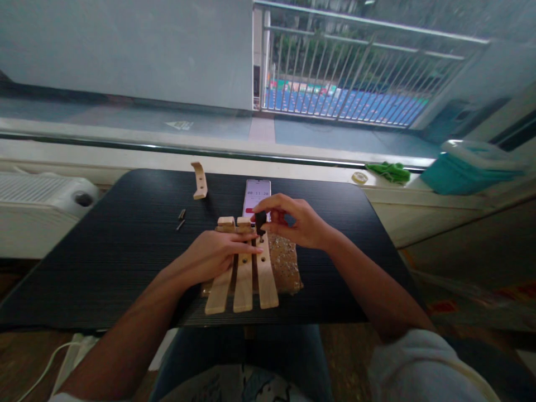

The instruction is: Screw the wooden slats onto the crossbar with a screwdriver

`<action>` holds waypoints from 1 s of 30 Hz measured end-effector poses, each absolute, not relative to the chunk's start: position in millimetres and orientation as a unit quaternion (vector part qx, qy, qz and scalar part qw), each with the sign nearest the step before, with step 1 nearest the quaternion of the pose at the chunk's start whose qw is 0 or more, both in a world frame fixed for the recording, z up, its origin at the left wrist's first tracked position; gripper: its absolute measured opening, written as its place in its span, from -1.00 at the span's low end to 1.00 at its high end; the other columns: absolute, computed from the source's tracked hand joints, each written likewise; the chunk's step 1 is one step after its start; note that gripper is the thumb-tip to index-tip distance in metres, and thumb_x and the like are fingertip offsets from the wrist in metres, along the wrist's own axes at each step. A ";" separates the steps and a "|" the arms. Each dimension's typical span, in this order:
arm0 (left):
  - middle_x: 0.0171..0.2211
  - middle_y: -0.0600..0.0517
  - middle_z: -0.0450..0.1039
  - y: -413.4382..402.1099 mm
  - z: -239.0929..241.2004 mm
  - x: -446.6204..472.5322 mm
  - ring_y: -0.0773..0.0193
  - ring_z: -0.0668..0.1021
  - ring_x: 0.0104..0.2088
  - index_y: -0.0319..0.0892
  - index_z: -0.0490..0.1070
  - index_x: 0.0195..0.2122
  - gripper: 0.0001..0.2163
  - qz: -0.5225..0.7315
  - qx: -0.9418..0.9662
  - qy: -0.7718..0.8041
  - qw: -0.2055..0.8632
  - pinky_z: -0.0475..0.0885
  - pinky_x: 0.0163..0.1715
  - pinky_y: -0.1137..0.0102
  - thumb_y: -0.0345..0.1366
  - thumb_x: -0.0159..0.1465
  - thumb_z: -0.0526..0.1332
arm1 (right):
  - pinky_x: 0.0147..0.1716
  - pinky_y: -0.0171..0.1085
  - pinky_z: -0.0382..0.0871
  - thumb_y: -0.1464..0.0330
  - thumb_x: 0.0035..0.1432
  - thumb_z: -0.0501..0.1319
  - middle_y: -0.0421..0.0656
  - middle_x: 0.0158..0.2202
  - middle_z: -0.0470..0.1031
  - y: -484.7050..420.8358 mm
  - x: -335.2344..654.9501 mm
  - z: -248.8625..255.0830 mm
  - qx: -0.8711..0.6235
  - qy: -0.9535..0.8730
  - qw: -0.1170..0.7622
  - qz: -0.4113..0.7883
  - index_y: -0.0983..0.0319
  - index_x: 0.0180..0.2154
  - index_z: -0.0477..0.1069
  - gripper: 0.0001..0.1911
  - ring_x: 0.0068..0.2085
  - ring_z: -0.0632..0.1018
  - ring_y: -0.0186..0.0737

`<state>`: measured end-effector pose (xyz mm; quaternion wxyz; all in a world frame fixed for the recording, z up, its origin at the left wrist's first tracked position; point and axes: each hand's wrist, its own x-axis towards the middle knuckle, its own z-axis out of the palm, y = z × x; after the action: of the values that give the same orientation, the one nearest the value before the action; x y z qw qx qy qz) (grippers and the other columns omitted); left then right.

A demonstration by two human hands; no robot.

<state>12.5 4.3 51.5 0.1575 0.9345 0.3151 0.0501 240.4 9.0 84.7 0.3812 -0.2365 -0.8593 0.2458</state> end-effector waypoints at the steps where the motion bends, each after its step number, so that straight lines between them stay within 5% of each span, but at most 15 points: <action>1: 0.16 0.13 0.37 4.3 51.6 12.7 0.17 0.51 0.10 0.10 0.50 0.02 -0.54 0.049 0.934 0.317 0.160 0.41 0.07 0.30 -0.53 0.21 0.08 | -0.46 -0.42 0.26 0.43 0.21 0.21 -0.21 -0.27 0.47 9.3 240.4 84.8 -0.241 -0.860 0.381 0.239 0.26 -0.09 0.37 -0.80 -0.49 0.32 -0.53; 7: 0.16 0.18 0.36 4.5 52.2 13.5 0.22 0.52 0.08 0.12 0.49 0.02 -0.50 0.049 0.938 0.310 0.147 0.41 0.08 0.34 -0.56 0.18 0.09 | -0.51 -0.40 0.20 0.31 0.21 0.23 -0.28 -0.42 0.36 11.5 240.5 81.0 -0.244 -0.864 0.397 0.191 0.26 -0.15 0.39 -0.80 -0.53 0.26 -0.51; 30: 0.19 0.16 0.32 5.9 48.9 12.3 0.19 0.49 0.11 0.08 0.49 0.04 -0.49 0.042 0.947 0.296 0.122 0.41 0.09 0.31 -0.55 0.17 0.05 | -0.54 -0.41 0.22 0.32 0.19 0.25 -0.29 -0.46 0.33 11.1 237.1 76.1 -0.238 -0.865 0.443 0.005 0.25 -0.23 0.30 -0.81 -0.54 0.28 -0.48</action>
<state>12.3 5.9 48.9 0.1219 0.9465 0.2958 0.0423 237.1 11.1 76.1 0.4426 -0.2375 -0.8647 0.0053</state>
